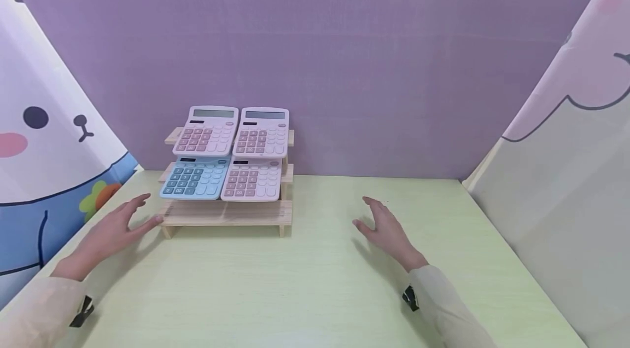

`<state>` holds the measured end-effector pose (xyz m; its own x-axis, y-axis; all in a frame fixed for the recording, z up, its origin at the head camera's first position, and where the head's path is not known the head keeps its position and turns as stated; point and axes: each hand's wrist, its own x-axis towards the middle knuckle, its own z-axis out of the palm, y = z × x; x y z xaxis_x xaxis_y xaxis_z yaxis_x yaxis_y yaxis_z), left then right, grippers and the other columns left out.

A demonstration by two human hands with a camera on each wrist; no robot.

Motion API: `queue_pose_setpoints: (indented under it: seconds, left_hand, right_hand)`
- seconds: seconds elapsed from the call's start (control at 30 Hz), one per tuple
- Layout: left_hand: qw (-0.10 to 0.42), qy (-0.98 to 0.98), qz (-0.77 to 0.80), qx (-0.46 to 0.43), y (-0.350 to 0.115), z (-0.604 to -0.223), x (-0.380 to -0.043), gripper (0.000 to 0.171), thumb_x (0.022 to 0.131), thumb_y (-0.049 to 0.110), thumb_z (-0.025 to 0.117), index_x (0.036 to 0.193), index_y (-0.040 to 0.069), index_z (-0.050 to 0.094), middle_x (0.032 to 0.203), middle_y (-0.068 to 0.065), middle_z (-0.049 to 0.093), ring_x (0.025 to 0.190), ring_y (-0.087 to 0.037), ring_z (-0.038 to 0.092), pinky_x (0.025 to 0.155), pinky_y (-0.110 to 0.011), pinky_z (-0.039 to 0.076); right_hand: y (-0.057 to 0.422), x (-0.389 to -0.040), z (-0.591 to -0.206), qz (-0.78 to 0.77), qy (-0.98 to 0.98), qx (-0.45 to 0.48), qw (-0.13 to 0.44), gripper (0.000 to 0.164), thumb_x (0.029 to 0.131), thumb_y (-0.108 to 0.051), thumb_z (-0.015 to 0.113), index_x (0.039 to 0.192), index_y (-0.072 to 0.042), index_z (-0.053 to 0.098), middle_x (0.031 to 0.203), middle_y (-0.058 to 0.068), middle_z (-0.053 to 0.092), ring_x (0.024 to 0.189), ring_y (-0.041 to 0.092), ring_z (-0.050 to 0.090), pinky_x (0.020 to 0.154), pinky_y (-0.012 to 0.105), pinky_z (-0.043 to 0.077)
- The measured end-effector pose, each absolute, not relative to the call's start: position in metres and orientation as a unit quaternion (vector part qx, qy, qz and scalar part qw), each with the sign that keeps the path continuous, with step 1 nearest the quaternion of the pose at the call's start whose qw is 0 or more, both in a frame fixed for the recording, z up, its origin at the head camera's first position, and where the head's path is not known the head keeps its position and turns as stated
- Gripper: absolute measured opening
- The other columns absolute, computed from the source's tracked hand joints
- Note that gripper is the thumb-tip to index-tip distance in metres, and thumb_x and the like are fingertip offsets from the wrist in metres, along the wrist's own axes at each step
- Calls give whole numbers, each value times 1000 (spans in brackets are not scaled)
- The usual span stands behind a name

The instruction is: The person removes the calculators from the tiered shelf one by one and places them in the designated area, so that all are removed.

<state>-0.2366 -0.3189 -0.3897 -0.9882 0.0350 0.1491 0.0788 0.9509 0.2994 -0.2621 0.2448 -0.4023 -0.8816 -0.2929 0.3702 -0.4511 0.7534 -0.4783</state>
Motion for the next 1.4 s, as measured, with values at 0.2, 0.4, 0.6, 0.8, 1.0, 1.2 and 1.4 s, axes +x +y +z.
queue_pose_setpoints:
  seconds: [0.2, 0.4, 0.6, 0.8, 1.0, 1.2, 1.4]
  left_hand:
    - [68, -981, -176, -46, -314, -387, -239, 87, 83, 64, 48, 142, 4, 24, 133, -30, 40, 115, -49, 42, 84, -64, 41]
    - [69, -979, -185, -52, -308, -384, -241, 86, 82, 63, 49, 139, 2, 28, 128, -29, 45, 110, -46, 46, 81, -59, 46]
    - [62, -977, -195, -57, -305, -384, -242, 83, 82, 61, 51, 138, 2, 30, 125, -29, 49, 108, -44, 49, 80, -56, 48]
    - [59, -976, -202, -63, -305, -385, -243, 80, 83, 60, 52, 136, 3, 32, 123, -28, 51, 105, -43, 52, 78, -53, 50]
    - [61, -972, -216, -73, -305, -387, -244, 76, 84, 57, 53, 134, 2, 34, 122, -28, 51, 101, -41, 54, 77, -50, 52]
    - [62, -969, -226, -83, -307, -392, -248, 71, 86, 53, 53, 133, 2, 35, 122, -28, 50, 99, -38, 56, 77, -47, 53]
    - [69, -964, -239, -95, -306, -393, -248, 66, 87, 47, 55, 131, 0, 38, 123, -27, 51, 97, -38, 57, 77, -47, 53]
  right_hand:
    - [232, -266, -402, 319, -910, 219, 146, 54, 85, -22, 64, 129, 1, 42, 126, 22, 52, 111, 38, 53, 88, 52, 47]
    - [220, -269, -403, 351, -897, 229, 142, 50, 84, -19, 65, 126, 1, 44, 120, 23, 55, 106, 38, 56, 83, 51, 49]
    - [206, -270, -403, 390, -881, 230, 134, 47, 84, -14, 65, 124, 2, 46, 113, 25, 58, 100, 41, 58, 79, 51, 51]
    - [190, -271, -400, 438, -865, 221, 104, 44, 85, -12, 64, 122, 2, 46, 113, 27, 57, 100, 42, 58, 81, 49, 51]
    - [174, -270, -397, 466, -855, 214, 79, 42, 86, -11, 63, 122, 2, 47, 112, 26, 58, 99, 36, 60, 80, 40, 53]
    - [158, -271, -398, 493, -840, 217, 58, 39, 86, -9, 62, 119, 4, 48, 110, 28, 58, 98, 37, 60, 81, 37, 53]
    - [143, -273, -398, 523, -825, 214, 37, 38, 85, -5, 62, 118, 6, 48, 110, 30, 57, 97, 40, 59, 79, 34, 54]
